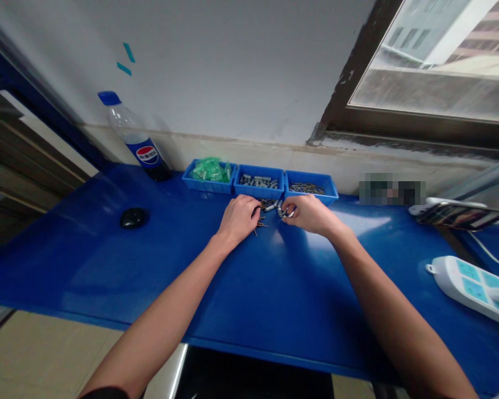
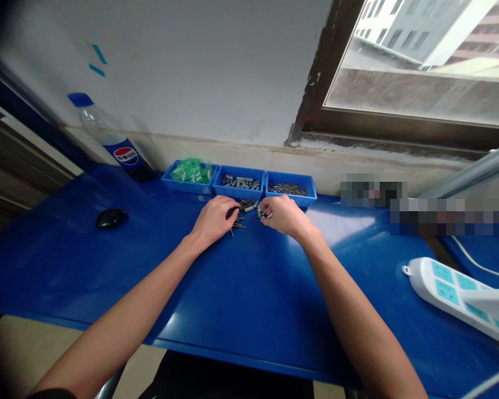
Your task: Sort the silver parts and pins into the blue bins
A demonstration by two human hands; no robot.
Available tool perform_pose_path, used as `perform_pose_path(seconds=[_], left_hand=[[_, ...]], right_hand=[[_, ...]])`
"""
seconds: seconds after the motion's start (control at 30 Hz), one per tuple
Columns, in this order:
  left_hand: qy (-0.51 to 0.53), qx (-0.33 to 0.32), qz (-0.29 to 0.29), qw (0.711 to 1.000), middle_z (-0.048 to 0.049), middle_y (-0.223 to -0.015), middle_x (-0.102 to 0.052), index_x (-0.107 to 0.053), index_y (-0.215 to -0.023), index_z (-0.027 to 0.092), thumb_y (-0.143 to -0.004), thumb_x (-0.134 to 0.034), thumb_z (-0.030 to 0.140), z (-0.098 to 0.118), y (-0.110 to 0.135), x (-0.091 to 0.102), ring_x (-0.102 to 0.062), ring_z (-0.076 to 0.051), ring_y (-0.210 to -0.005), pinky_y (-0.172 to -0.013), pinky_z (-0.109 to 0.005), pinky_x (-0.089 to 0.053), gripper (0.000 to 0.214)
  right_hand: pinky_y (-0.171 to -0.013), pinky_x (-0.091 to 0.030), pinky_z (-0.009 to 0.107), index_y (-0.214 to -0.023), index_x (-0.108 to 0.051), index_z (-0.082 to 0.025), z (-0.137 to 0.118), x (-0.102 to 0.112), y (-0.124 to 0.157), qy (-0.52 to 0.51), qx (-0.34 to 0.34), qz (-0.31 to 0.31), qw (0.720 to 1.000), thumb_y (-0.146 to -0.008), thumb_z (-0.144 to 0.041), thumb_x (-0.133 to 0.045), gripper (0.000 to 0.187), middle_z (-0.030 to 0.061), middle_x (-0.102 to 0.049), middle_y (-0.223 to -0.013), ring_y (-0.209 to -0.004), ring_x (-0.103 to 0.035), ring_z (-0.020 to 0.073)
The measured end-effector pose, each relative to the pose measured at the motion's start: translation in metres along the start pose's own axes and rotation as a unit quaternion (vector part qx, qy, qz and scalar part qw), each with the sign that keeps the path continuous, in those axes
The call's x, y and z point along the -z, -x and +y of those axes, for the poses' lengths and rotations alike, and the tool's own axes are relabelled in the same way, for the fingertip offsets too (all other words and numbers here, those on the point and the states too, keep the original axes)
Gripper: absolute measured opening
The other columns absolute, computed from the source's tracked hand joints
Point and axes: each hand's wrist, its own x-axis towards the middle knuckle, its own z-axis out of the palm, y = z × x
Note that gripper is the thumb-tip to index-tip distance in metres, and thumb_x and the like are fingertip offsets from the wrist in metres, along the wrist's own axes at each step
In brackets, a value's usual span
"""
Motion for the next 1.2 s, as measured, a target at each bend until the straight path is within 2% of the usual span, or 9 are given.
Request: perform_pose_path(seconds=[0.27, 0.33, 0.5, 0.63, 0.73, 0.87, 0.93, 1.07, 1.2], left_hand=[[0.019, -0.015, 0.015, 1.0, -0.0109, -0.11, -0.078, -0.077, -0.103, 0.016, -0.097, -0.058, 0.017, 0.005, 0.001, 0.002, -0.068, -0.027, -0.108, -0.099, -0.043, -0.055, 0.02], [0.021, -0.019, 0.018, 0.999, -0.0106, -0.109, -0.078, -0.077, -0.103, 0.016, -0.097, -0.058, 0.017, 0.005, 0.001, 0.001, -0.068, -0.026, -0.107, -0.098, -0.043, -0.056, 0.02], [0.041, -0.035, 0.041, 0.998, -0.0114, -0.111, -0.078, -0.077, -0.107, 0.014, -0.097, -0.058, 0.016, 0.005, 0.001, -0.001, -0.068, -0.027, -0.107, -0.099, -0.043, -0.055, 0.021], [0.131, -0.019, 0.076, 0.988, -0.0097, -0.11, -0.079, -0.078, -0.107, 0.016, -0.098, -0.058, 0.02, 0.01, 0.0, 0.001, -0.071, -0.026, -0.106, -0.1, -0.043, -0.055, 0.022], [0.27, 0.02, 0.084, 0.959, -0.0067, -0.106, -0.081, -0.079, -0.105, 0.02, -0.098, -0.062, 0.03, 0.017, -0.001, 0.005, -0.075, -0.023, -0.097, -0.093, -0.037, -0.059, 0.021], [0.441, 0.059, 0.061, 0.894, -0.0069, -0.098, -0.082, -0.077, -0.107, 0.019, -0.088, -0.077, 0.041, 0.022, -0.001, 0.004, -0.078, -0.022, -0.087, -0.084, -0.034, -0.063, 0.029], [0.473, 0.072, 0.067, 0.876, -0.0074, -0.096, -0.082, -0.078, -0.102, 0.018, -0.084, -0.081, 0.041, 0.022, -0.001, 0.002, -0.078, -0.022, -0.086, -0.083, -0.034, -0.064, 0.03], [0.5, 0.086, 0.073, 0.859, -0.008, -0.095, -0.082, -0.078, -0.097, 0.017, -0.084, -0.081, 0.04, 0.02, -0.002, -0.001, -0.079, -0.022, -0.086, -0.083, -0.034, -0.064, 0.027], [0.523, 0.104, 0.058, 0.844, -0.0082, -0.093, -0.082, -0.077, -0.099, 0.016, -0.085, -0.079, 0.041, 0.018, -0.003, -0.003, -0.079, -0.022, -0.082, -0.081, -0.035, -0.065, 0.029]], right_hand=[[-0.063, -0.041, 0.026, -0.101, -0.076, -0.022, 0.001, 0.005, 0.004, 0.031, 0.025, -0.019, 0.999, -0.065, -0.012, -0.072, 0.037, 0.0004, -0.074, -0.091, -0.07, -0.064, 0.0149], [-0.062, -0.042, 0.025, -0.101, -0.076, -0.021, 0.001, 0.004, 0.004, 0.011, 0.034, -0.02, 0.999, -0.064, -0.011, -0.071, 0.039, 0.0005, -0.072, -0.09, -0.068, -0.063, 0.0138], [-0.064, -0.049, 0.025, -0.108, -0.076, -0.018, -0.001, 0.001, 0.001, -0.136, 0.052, -0.021, 0.989, -0.068, -0.01, -0.068, 0.042, 0.0006, -0.071, -0.088, -0.066, -0.066, 0.0131], [-0.075, -0.057, 0.03, -0.107, -0.078, -0.017, -0.005, 0.002, 0.0, -0.31, 0.055, -0.009, 0.949, -0.078, -0.022, -0.073, 0.03, 0.0049, -0.076, -0.089, -0.078, -0.073, 0.0179], [-0.074, -0.058, 0.032, -0.098, -0.079, -0.016, -0.009, 0.004, 0.001, -0.397, 0.035, 0.033, 0.916, -0.078, -0.041, -0.082, 0.032, 0.007, -0.077, -0.084, -0.078, -0.072, 0.0198], [-0.067, -0.057, 0.031, -0.088, -0.077, -0.015, -0.017, 0.001, 0.0, -0.453, -0.001, 0.092, 0.887, -0.073, -0.056, -0.086, 0.045, 0.0068, -0.075, -0.073, -0.067, -0.069, 0.0175], [-0.065, -0.056, 0.029, -0.086, -0.076, -0.015, -0.019, -0.001, -0.001, -0.471, -0.007, 0.094, 0.877, -0.071, -0.058, -0.088, 0.047, 0.0062, -0.075, -0.071, -0.064, -0.068, 0.0161], [-0.063, -0.057, 0.028, -0.086, -0.075, -0.015, -0.02, -0.006, -0.001, -0.505, -0.021, 0.07, 0.86, -0.068, -0.057, -0.091, 0.048, 0.006, -0.075, -0.071, -0.063, -0.07, 0.0156], [-0.064, -0.059, 0.029, -0.087, -0.074, -0.015, -0.018, -0.007, -0.002, -0.506, -0.037, 0.038, 0.861, -0.067, -0.058, -0.091, 0.05, 0.008, -0.077, -0.074, -0.065, -0.073, 0.0177]])
